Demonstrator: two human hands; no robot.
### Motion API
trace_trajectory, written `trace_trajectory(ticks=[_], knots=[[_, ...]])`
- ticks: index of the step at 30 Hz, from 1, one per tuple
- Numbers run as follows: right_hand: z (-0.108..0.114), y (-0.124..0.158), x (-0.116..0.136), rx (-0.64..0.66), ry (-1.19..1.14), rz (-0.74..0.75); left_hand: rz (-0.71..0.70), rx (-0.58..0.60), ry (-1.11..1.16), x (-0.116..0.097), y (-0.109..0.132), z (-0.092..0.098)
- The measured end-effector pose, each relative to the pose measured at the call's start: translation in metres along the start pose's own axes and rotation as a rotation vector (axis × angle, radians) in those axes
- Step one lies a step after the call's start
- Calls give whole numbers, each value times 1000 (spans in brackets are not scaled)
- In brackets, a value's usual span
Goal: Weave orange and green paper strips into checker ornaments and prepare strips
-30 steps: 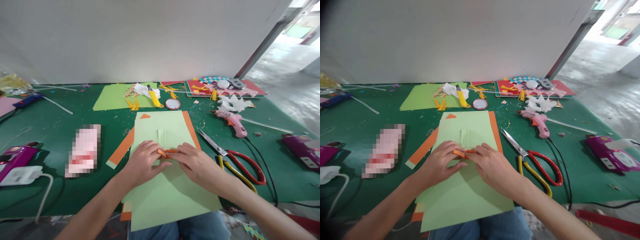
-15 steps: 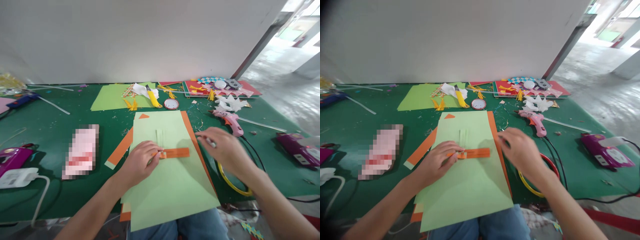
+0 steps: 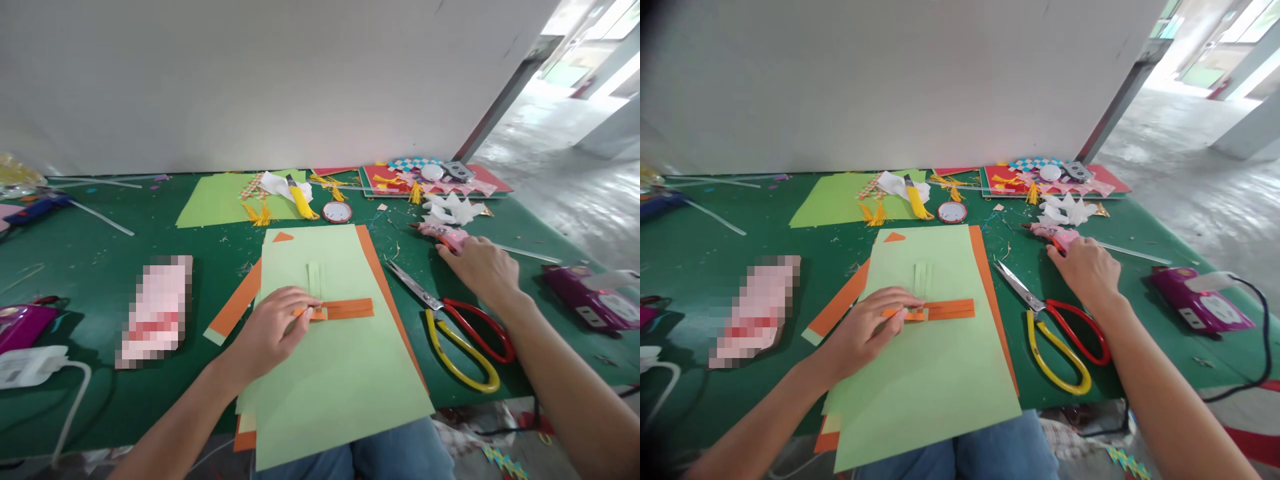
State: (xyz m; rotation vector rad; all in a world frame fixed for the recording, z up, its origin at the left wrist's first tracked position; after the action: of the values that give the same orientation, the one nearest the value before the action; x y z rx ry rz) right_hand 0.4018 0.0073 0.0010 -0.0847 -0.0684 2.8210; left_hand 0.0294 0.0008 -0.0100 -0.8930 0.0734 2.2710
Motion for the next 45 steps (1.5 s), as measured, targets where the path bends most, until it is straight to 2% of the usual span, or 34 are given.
trace_trajectory(ticks=[6,9,11,15,19,34,45], knots=[[19,11,10,-2,-69,51,-3,13,16,1,0,2],[28,27,30,-39,-163,195,2,22,16,-1,-1,4],[31,37,47,-20,-195,297,3,26,21,-2,-1,4],[28,52,72,-9,-187,487,2,19,43,-1,-1,4],[22,58,85,-14,-172,607,18,37,58,0,-2,4],[25,60,105,13,-86,684,40,62,63,-1,-3,4],[27,61,104,-39,-75,675,62,75,60,-2,-4,5]])
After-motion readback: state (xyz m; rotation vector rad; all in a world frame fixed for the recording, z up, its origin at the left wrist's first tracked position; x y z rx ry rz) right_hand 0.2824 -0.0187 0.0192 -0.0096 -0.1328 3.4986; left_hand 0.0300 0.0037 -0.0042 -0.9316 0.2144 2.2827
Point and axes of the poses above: each hand's wrist, its own y-axis away from the middle knuckle, its own z-axis out of the back of the hand, x = y × z, the point moved 1 cm from there along -y, towards the middle knuckle, and after that the axes turned 6 degrees about z, right-handed, at the moved point
